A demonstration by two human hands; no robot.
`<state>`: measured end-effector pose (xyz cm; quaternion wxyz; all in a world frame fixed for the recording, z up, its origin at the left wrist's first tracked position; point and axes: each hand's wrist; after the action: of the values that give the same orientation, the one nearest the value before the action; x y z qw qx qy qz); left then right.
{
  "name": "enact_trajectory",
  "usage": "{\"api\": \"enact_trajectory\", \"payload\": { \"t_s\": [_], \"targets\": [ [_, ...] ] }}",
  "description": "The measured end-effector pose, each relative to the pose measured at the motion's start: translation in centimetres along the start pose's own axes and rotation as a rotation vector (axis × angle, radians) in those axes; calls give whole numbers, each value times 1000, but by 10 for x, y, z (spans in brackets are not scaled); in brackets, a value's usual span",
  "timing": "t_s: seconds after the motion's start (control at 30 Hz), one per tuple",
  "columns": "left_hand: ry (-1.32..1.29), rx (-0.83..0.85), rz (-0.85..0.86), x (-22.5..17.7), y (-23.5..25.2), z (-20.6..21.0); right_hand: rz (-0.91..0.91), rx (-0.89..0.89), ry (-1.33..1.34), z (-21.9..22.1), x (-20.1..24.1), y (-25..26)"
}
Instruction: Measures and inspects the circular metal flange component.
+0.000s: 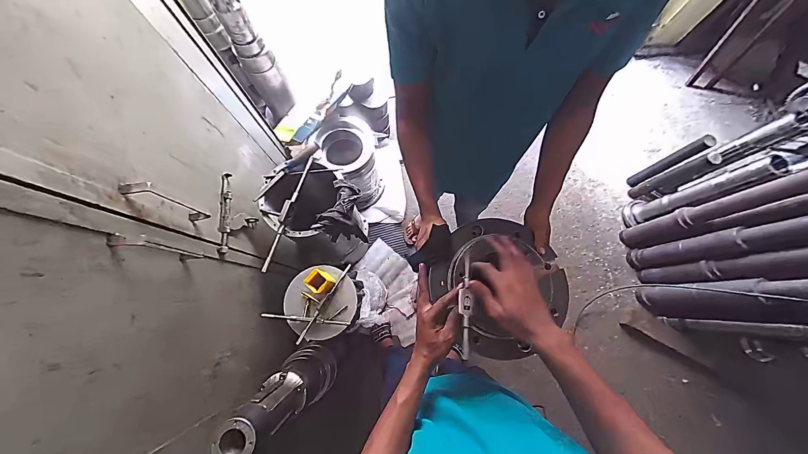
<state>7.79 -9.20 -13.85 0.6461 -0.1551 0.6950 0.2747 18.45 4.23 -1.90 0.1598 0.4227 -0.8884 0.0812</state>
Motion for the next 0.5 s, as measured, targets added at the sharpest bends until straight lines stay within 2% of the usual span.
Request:
{"api": "enact_trajectory", "payload": {
  "t_s": [0.1, 0.17, 0.2, 0.27, 0.33, 0.37, 0.43, 0.5],
  "targets": [
    [-98, -52, -100, -8, 4, 8, -215, 134, 62, 7, 38, -7],
    [-124, -35, -74, -7, 8, 7, -349, 87, 33, 3, 30, -32],
    [-113, -39, -47, -5, 9, 7, -338, 19, 22, 1, 18, -43],
    [-131, -91, -49, -2, 8, 12, -181, -67, -26, 1, -9, -47],
    [-132, -93, -40, 0, 9, 13, -12, -30, -40, 3, -12, -25],
    [-140, -99, -27, 2, 10, 15, 3, -3, -22, 6, -3, -12],
    [-166, -119, -35, 0, 10, 16, -81, 80, 28, 12, 22, -2],
    [-178, -126, -77, -1, 11, 14, -255, 97, 40, 12, 34, -16]
  ]
}}
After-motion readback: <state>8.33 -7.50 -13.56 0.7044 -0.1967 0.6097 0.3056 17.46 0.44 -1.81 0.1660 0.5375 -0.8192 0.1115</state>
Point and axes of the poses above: each hand's wrist, its own y-axis towards the middle knuckle, its own z-axis out of the palm, x = y × z
